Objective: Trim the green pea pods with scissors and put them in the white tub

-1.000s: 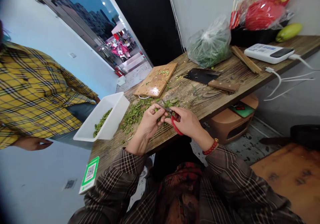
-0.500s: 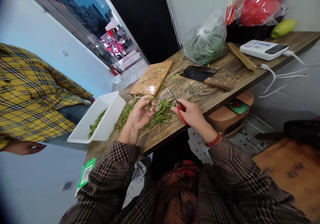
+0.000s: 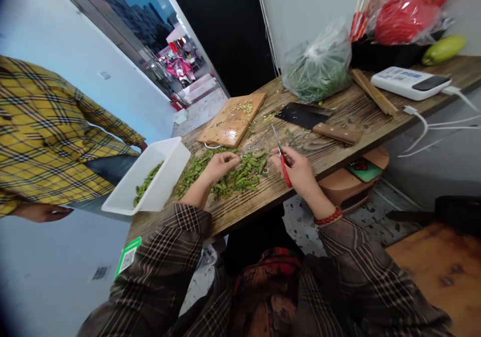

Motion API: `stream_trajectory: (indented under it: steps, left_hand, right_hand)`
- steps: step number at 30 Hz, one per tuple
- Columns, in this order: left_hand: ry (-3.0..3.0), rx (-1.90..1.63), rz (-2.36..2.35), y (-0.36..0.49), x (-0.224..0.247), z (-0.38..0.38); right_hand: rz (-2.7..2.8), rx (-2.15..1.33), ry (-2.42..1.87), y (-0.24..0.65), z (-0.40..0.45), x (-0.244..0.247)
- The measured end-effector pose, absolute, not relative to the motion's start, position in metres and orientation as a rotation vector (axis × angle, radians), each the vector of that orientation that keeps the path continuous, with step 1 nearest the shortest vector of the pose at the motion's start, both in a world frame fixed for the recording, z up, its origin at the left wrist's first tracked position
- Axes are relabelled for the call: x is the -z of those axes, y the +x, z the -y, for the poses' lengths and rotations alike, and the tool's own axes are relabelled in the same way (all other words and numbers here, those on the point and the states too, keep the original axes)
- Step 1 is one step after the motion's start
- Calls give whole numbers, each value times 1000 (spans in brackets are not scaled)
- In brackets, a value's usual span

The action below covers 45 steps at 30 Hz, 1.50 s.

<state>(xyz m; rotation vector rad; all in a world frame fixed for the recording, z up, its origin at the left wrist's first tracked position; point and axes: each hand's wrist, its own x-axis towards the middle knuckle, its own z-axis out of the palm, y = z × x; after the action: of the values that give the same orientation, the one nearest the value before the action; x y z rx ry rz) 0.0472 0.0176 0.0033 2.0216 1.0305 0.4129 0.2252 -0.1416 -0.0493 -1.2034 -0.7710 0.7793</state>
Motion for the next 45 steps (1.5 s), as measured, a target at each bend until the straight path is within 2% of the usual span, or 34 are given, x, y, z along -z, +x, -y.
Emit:
stream_trajectory:
  steps: [5, 9, 14, 23, 28, 35, 45]
  left_hand:
    - [2516, -131, -1136, 58, 2, -21]
    - [2654, -143, -1284, 40, -11, -40]
    - [2612, -203, -1469, 21, -24, -68]
    - [2521, -219, -1477, 53, 9, -86]
    - [2466, -291, -1401, 54, 6, -84]
    - [1788, -604, -1043, 45, -13, -38]
    - [1378, -696, -820, 48, -34, 36]
  right_hand:
    - [770, -775, -1205, 225, 141, 51]
    - [777, -781, -1208, 224, 141, 49]
    - [785, -755, -1208, 222, 143, 46]
    - [830, -694, -1219, 222, 141, 56]
    - [841, -679, -1241, 222, 140, 59]
    - [899, -612, -1285, 224, 140, 59]
    - [1329, -473, -1383, 199, 144, 50]
